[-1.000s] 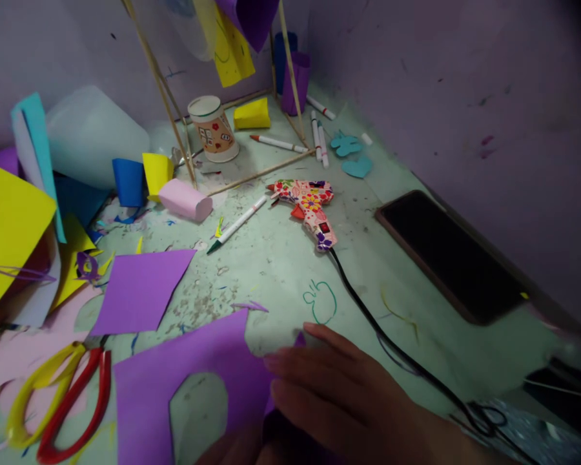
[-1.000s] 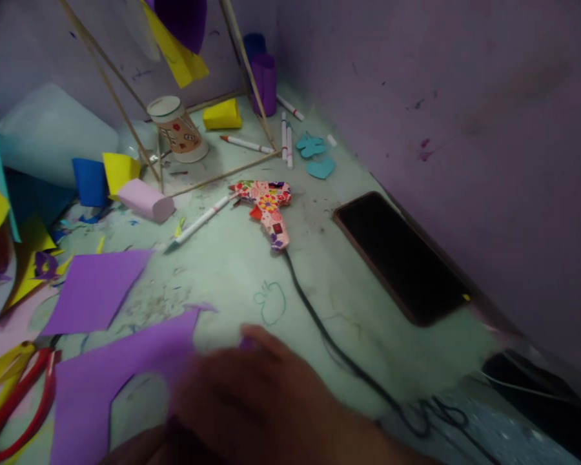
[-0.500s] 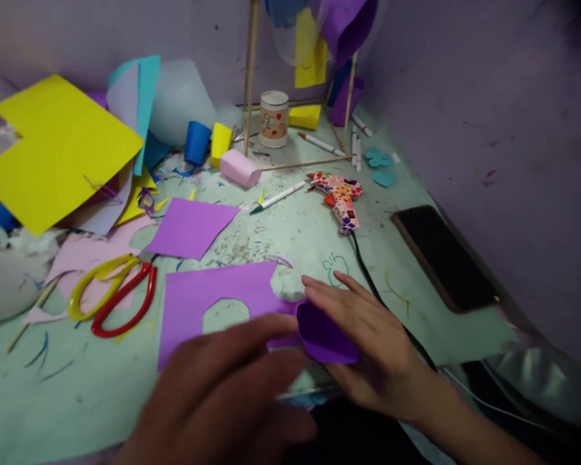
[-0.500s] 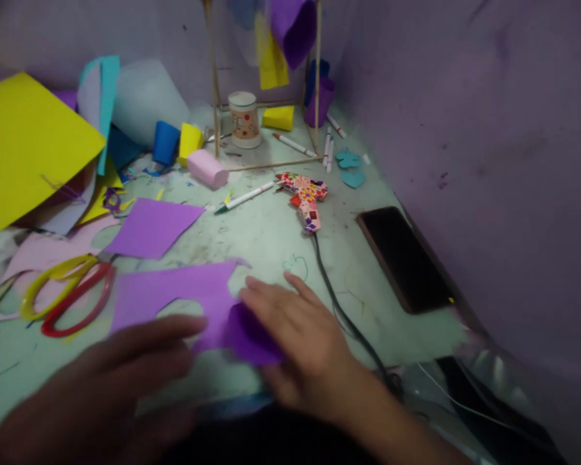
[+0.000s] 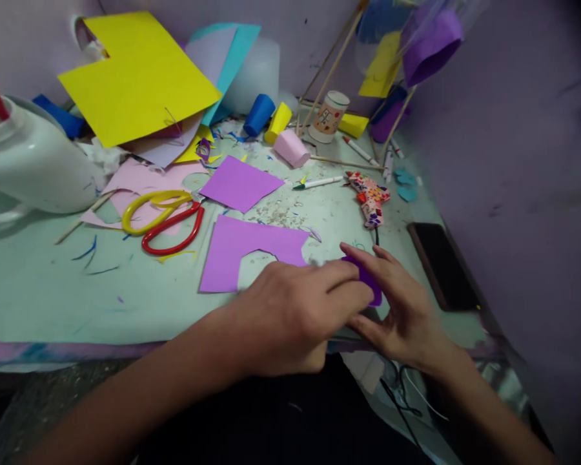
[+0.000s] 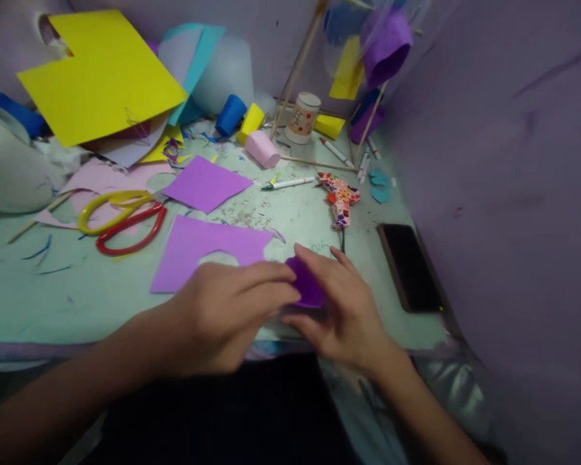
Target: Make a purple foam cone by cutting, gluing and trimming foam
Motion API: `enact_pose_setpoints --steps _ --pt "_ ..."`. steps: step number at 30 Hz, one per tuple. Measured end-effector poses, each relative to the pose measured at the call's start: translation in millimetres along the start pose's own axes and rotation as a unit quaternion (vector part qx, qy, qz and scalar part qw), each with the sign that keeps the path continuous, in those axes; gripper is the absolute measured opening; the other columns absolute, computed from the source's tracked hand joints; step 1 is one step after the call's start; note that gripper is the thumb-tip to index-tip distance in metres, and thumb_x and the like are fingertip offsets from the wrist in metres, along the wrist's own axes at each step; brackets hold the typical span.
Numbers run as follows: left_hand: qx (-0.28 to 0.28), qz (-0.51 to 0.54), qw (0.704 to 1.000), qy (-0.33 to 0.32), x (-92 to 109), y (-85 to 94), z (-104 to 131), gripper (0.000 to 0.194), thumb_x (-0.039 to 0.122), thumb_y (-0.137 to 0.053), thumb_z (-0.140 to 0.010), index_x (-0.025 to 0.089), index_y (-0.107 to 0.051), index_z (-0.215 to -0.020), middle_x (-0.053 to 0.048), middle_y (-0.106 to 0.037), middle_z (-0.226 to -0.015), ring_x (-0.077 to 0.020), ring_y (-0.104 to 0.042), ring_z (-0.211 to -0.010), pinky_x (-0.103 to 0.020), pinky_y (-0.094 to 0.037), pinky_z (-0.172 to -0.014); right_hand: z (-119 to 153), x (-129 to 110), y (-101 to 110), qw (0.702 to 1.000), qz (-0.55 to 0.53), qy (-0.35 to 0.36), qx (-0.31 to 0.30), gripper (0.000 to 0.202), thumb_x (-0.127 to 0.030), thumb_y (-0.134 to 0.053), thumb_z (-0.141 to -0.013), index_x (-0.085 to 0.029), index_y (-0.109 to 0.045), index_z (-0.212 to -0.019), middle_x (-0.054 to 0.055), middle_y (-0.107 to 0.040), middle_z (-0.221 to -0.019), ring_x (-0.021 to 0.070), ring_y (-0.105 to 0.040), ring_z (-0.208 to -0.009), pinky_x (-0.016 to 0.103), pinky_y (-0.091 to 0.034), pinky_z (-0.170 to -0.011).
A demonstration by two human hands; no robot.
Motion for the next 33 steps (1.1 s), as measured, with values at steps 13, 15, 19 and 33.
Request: enact_pose_setpoints --steps 13,15,19,33 --pt "-0.191 -0.11 0.975 -0.003 -10.5 -40.1 -30.4 0.021 0.012 -0.043 -0.084 0.016 -0.063 -0.079 -0.004 -0.064 -0.067 -0.0184 -0.063 -0.057 -0.03 -0.049 -0.05 -6.9 21.1 2.1 0.953 -0.291 0.012 -0.081 0.073 0.005 -0.044 -0.07 -0.016 -0.035 -0.139 0.008 -0.051 -0.138 0.0138 -0.048 -0.125 0.032 -0.038 -0.103" --pt "-0.142 -0.106 0.984 -0.014 -10.7 -34.3 -31.3 0.022 0.013 -0.042 -0.086 0.016 -0.063 -0.083 -0.004 -0.065 -0.068 -0.0173 -0.064 -0.058 -0.027 -0.049 -0.049 -9.4 24.8 2.7 0.939 -0.331 0.026 -0.087 0.075 0.008 -0.041 -0.067 -0.016 -0.036 -0.138 0.007 -0.049 -0.14 0.0123 -0.045 -0.128 0.029 -0.035 -0.105" --pt "-0.105 -0.117 0.986 -0.052 -2.8 -30.1 -34.6 0.016 0.017 -0.046 -0.087 0.018 -0.059 -0.078 -0.002 -0.063 -0.062 -0.0164 -0.064 -0.054 -0.024 -0.049 -0.045 -13.3 29.3 4.8 0.926 -0.362 0.03 -0.105 0.08 0.012 -0.039 -0.062 -0.016 -0.039 -0.136 0.005 -0.05 -0.14 0.0124 -0.047 -0.126 0.025 -0.04 -0.099" --pt "-0.074 -0.167 0.981 -0.065 6.3 -33.4 -33.6 0.008 0.016 -0.05 -0.086 0.022 -0.052 -0.08 0.001 -0.059 -0.062 -0.0149 -0.061 -0.05 -0.024 -0.043 -0.04 -8.1 32.1 -4.1 0.95 -0.292 0.019 -0.108 0.092 -0.001 -0.055 -0.068 -0.022 -0.016 -0.148 0.004 -0.058 -0.13 0.0175 -0.061 -0.1 0.026 -0.047 -0.083"
Point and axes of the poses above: each hand's wrist, its own z-axis away from the middle knuckle, its own y-axis out of the back of the hand, x = y × z, the point moved 7 cm from there along -z, towards the middle knuckle
